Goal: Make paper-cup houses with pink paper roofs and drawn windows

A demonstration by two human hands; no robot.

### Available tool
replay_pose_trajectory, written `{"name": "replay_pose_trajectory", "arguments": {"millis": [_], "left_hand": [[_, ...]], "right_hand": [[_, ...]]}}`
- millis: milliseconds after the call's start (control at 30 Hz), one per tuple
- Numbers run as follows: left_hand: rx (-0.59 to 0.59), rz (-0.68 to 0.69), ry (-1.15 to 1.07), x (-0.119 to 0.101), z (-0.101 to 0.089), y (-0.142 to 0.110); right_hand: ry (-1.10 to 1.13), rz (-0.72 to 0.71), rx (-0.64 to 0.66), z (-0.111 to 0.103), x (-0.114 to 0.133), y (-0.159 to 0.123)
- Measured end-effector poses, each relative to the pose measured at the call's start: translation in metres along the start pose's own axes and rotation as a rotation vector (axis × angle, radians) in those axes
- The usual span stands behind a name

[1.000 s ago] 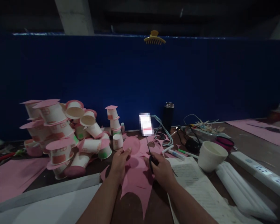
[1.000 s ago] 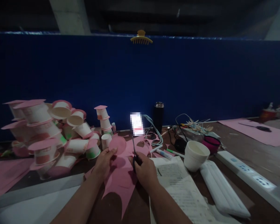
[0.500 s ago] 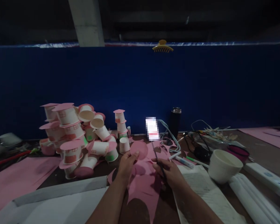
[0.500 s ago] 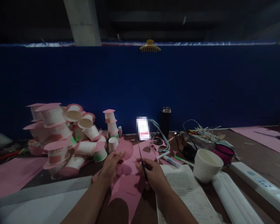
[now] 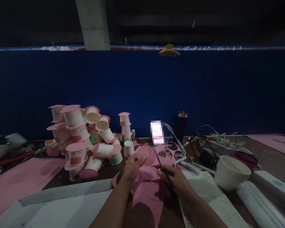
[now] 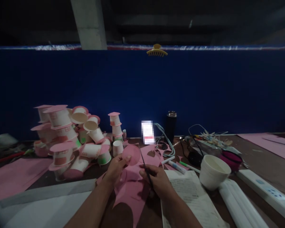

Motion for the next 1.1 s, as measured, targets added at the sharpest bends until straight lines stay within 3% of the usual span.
{"name": "replay_pose_trajectory", "arguments": {"millis": [600, 1100], "left_hand": [[0.076, -0.009, 0.058, -0.0039, 0.0039, -0.0015], [0.041, -0.022, 0.129, -0.0059, 0.0006, -0.0019]], "right_hand": [[-0.031, 0.036, 0.095, 0.0061, -0.0059, 0.0004], [-0.031, 0.032, 0.056, 0.0051, -0.0021, -0.0009]]}}
Point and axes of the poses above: each hand's wrist, its own y-axis towards the middle knuckle, its own z-axis out of the palm, x = y × z, the point moved 9 cm from there along y, towards the middle knuckle, and after that the axes turned 6 degrees about -y, right-handed, at the moved point
